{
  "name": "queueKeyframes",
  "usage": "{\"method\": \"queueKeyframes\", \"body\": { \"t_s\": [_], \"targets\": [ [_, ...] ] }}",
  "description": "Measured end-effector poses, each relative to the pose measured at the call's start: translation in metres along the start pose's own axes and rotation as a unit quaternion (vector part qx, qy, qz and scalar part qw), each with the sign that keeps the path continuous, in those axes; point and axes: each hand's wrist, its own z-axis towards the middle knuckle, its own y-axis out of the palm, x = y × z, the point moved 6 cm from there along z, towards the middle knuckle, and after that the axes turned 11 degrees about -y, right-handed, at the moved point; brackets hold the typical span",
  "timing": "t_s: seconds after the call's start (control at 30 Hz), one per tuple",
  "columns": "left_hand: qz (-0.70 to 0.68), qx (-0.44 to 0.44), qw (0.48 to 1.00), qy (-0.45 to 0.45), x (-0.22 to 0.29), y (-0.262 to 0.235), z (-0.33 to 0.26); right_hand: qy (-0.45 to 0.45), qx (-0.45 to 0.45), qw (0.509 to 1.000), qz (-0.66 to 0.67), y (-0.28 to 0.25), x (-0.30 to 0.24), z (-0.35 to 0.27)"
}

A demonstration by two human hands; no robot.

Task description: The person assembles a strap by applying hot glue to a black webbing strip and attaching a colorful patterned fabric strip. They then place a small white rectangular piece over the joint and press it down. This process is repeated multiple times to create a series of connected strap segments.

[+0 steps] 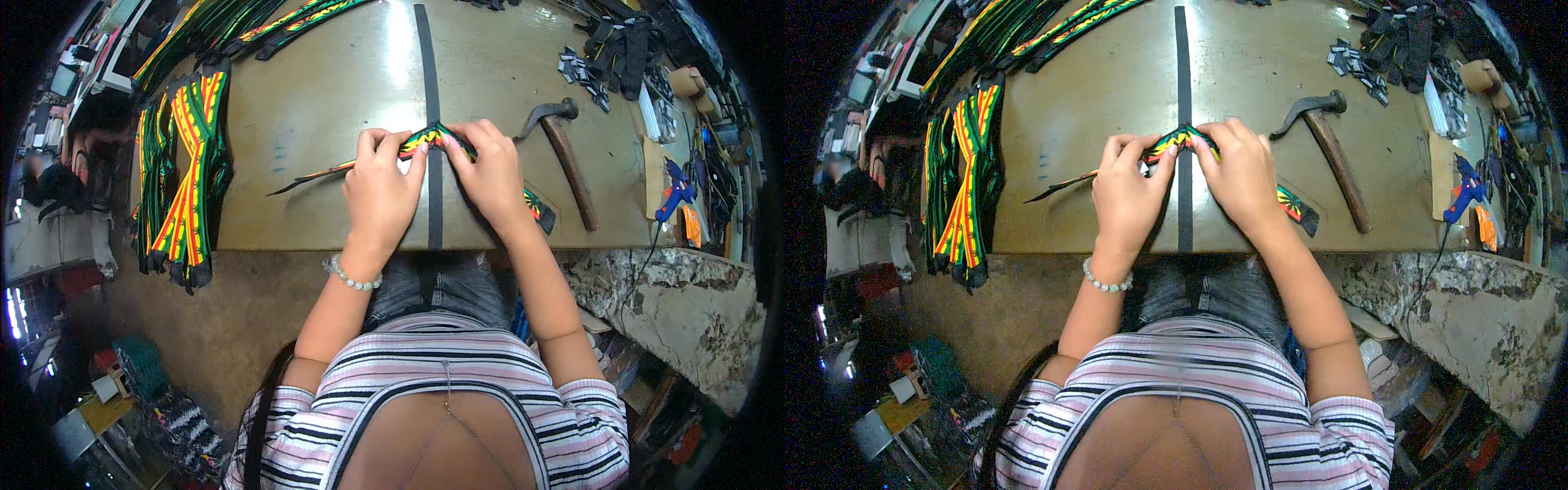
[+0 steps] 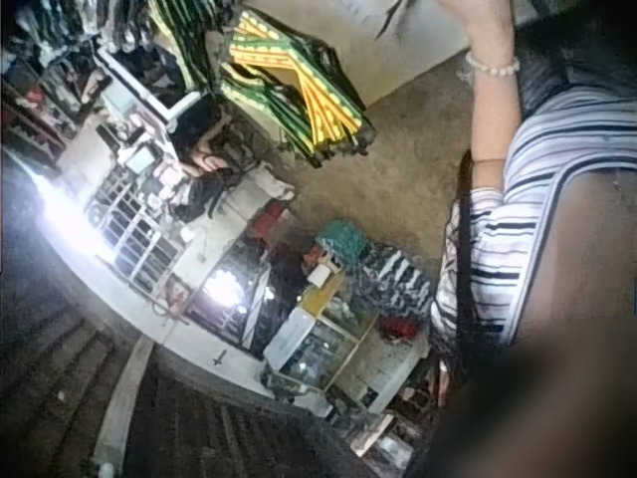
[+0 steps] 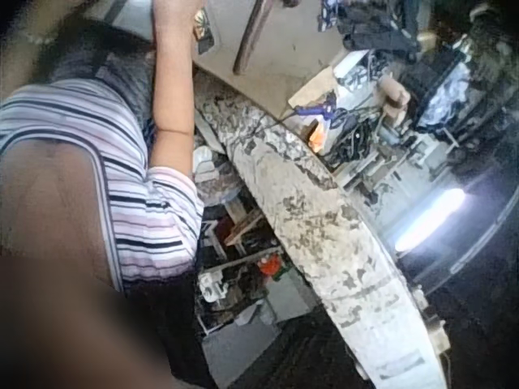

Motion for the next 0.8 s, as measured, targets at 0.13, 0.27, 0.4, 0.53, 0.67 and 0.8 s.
{"method": "queueKeyframes", "body": {
  "t_s": [0.13, 0.27, 0.4, 0.53, 0.67, 0.8],
  "targets": [
    [0.048, -0.022, 0.998, -0.018, 0.000, 0.006, -0.004, -0.072, 0.013, 0.993, -0.097, -0.005, -0.015, 0.002],
    [-0.020, -0.022, 0.999, 0.039, 0.011, -0.003, -0.010, -0.140, -0.039, 0.981, -0.132, 0.000, -0.027, 0.002],
    [-0.119, -0.051, 0.989, 0.077, 0.019, -0.018, -0.010, -0.163, -0.038, 0.974, -0.155, 0.005, -0.033, -0.003],
    [-0.024, -0.036, 0.991, 0.126, 0.021, -0.012, 0.004, -0.137, -0.082, 0.979, -0.129, 0.009, -0.035, -0.004],
    [0.019, -0.074, 0.988, 0.132, 0.009, 0.003, 0.010, 0.007, -0.005, 0.990, 0.138, -0.050, 0.017, -0.014],
    [0.014, -0.070, 0.989, 0.128, 0.001, 0.006, 0.008, 0.273, 0.483, 0.829, -0.071, -0.216, 0.161, -0.112]
  ]
}}
